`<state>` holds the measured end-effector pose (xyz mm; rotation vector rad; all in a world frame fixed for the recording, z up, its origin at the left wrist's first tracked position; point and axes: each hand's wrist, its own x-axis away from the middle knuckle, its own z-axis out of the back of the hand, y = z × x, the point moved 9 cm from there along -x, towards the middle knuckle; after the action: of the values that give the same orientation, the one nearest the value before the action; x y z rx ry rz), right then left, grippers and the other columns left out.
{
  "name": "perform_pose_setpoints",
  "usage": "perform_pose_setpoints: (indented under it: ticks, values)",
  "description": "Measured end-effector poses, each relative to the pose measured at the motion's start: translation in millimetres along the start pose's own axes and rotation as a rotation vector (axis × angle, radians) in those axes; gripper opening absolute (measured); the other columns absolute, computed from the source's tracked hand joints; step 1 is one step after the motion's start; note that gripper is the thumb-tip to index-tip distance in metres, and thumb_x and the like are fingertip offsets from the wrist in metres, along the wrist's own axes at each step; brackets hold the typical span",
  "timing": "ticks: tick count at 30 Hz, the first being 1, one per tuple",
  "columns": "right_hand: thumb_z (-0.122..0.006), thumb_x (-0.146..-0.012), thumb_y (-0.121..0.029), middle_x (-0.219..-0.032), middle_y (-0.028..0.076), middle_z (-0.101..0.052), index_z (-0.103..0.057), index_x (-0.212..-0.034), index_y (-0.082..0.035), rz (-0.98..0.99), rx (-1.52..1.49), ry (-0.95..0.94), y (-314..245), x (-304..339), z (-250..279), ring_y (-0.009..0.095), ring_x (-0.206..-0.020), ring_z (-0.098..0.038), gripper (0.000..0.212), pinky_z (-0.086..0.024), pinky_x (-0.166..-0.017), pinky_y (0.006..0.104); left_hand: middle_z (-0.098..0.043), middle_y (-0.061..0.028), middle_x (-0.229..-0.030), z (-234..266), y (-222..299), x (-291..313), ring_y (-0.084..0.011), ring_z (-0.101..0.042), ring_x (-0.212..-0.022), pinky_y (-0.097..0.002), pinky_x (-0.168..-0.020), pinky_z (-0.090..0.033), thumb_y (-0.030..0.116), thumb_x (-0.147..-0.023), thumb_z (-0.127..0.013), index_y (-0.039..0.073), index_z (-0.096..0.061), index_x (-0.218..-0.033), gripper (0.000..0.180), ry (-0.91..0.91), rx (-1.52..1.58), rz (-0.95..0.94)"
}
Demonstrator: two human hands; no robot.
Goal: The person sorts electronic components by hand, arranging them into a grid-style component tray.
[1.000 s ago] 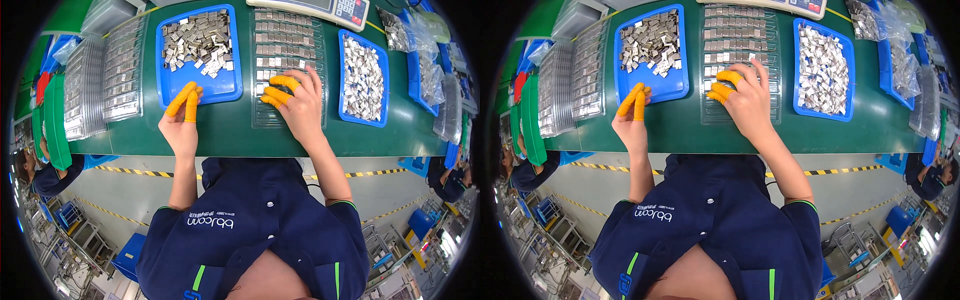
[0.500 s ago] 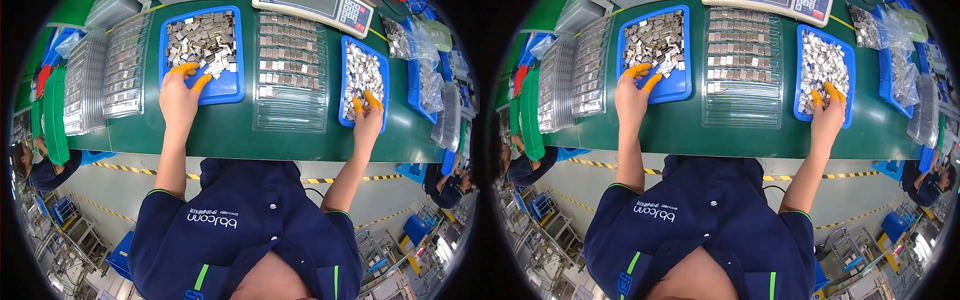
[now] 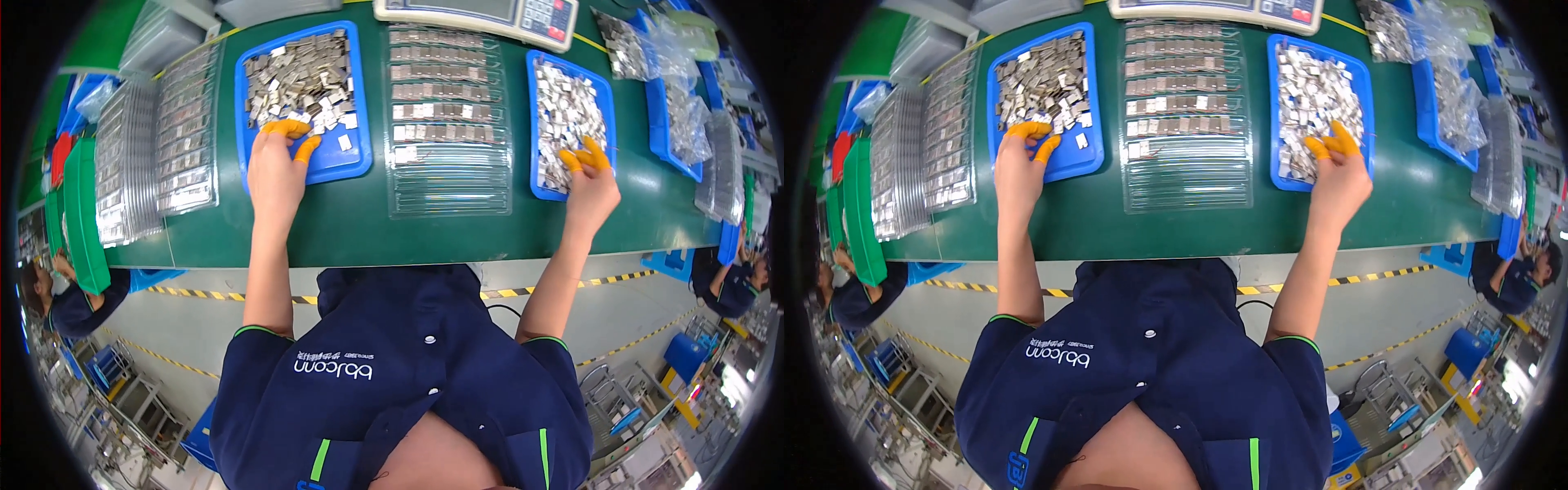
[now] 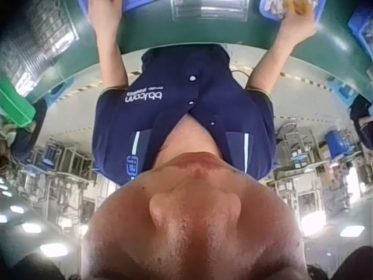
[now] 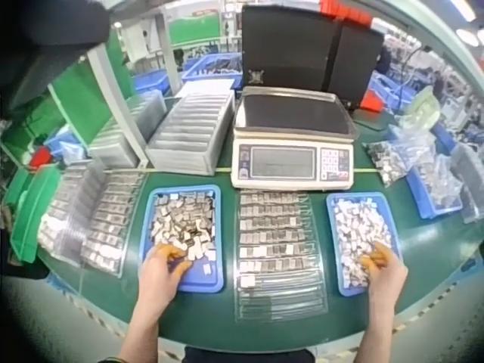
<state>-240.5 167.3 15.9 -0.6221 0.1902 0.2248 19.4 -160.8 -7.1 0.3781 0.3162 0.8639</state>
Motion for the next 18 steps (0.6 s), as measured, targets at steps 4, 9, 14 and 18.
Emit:
perform_pose_setpoints:
  ticks: [4, 9, 14, 18]
  values:
    - [-0.066, -0.069, 0.002, -0.083, 0.012, -0.067, -0.065, -0.1, -0.005, 0.053, -0.087, -0.054, 16.3, -2.2, -14.0, 0.021, -0.072, -0.065, 0.032, -0.05, -0.065, 0.0289, -0.061, -0.0111, -0.083, -1.3, -4.8, 0.4, -0.0261, -0.058, -0.079, -0.0356, -0.069, -0.045, 0.014, -0.071, -0.07, 0.002, -0.062, -0.088, 0.023, -0.026, 0.031, 0.032]
    - [-0.069, -0.068, -0.001, -0.088, 0.012, -0.065, -0.062, -0.103, -0.002, 0.051, -0.203, -0.144, 8.7, 0.7, -15.2, 0.022, -0.081, -0.062, 0.035, -0.048, -0.073, 0.0312, -0.063, -0.0123, -0.078, -12.6, -23.6, 0.4, -0.0214, -0.061, -0.07, -0.0304, -0.064, -0.048, 0.002, -0.07, -0.07, -0.003, -0.058, -0.094, 0.028, -0.007, 0.124, 0.111]
    - [-0.071, -0.067, -0.002, -0.088, 0.011, -0.065, -0.065, -0.097, -0.004, 0.01, -0.256, -0.09, 19.7, -3.7, -10.1, 0.021, -0.081, -0.061, 0.031, -0.047, -0.073, 0.0294, -0.065, -0.0103, -0.08, -2.7, -11.8, 4.9, -0.015, -0.061, -0.072, -0.0258, -0.065, -0.048, 0.001, -0.074, -0.068, -0.007, -0.061, -0.095, 0.023, 0.058, 0.413, 0.083]
    - [-0.071, -0.068, -0.002, -0.089, 0.01, -0.066, -0.069, -0.087, -0.004, 0.153, -0.3, -0.046, 10.6, -6.9, -6.6, 0.019, -0.081, -0.061, 0.019, -0.046, -0.072, 0.0273, -0.066, -0.0104, -0.09, -7.4, -12.2, 11.7, -0.0151, -0.063, -0.076, -0.0224, -0.065, -0.049, -0.001, -0.075, -0.067, -0.007, -0.063, -0.095, 0.021, -0.015, 0.794, 0.188]
